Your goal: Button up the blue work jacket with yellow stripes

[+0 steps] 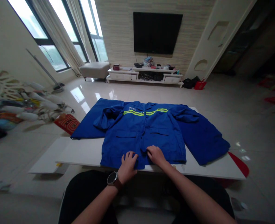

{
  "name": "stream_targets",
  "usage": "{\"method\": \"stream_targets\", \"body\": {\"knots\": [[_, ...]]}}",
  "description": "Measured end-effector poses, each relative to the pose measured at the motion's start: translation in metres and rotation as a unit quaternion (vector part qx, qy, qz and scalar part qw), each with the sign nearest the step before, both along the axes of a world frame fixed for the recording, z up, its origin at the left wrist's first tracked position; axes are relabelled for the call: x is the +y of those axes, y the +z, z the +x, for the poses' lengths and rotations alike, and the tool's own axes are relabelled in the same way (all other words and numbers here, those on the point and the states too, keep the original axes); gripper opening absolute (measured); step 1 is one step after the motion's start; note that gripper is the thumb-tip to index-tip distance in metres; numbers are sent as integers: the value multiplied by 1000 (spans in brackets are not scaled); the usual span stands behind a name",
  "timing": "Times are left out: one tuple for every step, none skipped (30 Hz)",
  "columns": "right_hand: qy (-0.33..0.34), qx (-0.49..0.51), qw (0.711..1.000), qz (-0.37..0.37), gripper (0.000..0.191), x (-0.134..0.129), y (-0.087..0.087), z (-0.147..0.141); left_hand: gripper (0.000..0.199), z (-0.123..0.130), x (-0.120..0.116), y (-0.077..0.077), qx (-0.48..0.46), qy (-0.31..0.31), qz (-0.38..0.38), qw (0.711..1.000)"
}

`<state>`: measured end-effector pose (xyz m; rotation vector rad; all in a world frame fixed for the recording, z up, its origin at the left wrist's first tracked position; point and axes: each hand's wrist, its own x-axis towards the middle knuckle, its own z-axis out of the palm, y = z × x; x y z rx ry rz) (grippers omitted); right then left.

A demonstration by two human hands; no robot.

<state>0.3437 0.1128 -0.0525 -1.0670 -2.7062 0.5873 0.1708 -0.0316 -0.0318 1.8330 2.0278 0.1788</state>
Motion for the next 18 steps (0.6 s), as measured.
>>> {"method": "stream_targets", "body": {"knots": [[-7,4,1000,-3,18,3,5,4,64,1,-4,1,-5,-21,10,1000],[-16,13,1000,-9,19,6,10,7,61,2,-7,2,-10,-40,15,999],[-26,30,999,-20,21,11,15,11,56,4,-8,1,-11,-52,15,998],[-40,57,997,-37,23,16,20,15,50,6,-8,-1,-7,-57,11,998],[-57,96,992,-58,25,21,25,18,45,8,-6,-4,3,-56,7,998],[-76,141,984,-83,26,27,30,21,41,10,-4,-8,17,-53,7,998],[-97,188,971,-108,27,33,33,24,38,11,-1,-11,31,-53,9,998],[-119,230,957,-130,27,38,35,26,33,12,2,-14,42,-56,13,997],[-139,261,944,-146,27,42,36,27,27,12,4,-15,46,-64,16,997],[-152,284,933,-159,27,46,36,27,21,11,7,-16,44,-72,20,996],[-155,299,926,-170,26,48,35,26,18,10,9,-15,35,-74,26,996],[-150,310,921,-181,27,49,34,24,19,8,12,-12,20,-67,33,997],[-138,318,919,-190,29,50,34,22,22,6,15,-9,-2,-52,43,998],[-124,324,916,-199,31,50,33,19,25,3,20,-4,-30,-32,53,998],[-112,331,914,-207,34,49,33,16,27,1,26,2,-62,-11,63,996],[-105,337,910,-215,35,48,34,14,27,-2,34,8,-96,5,71,993],[-101,342,907,-223,36,47,35,12,26,-5,43,14,-129,8,76,989],[-97,343,905,-232,36,46,36,10,23,-8,53,20,-159,2,79,984]]}}
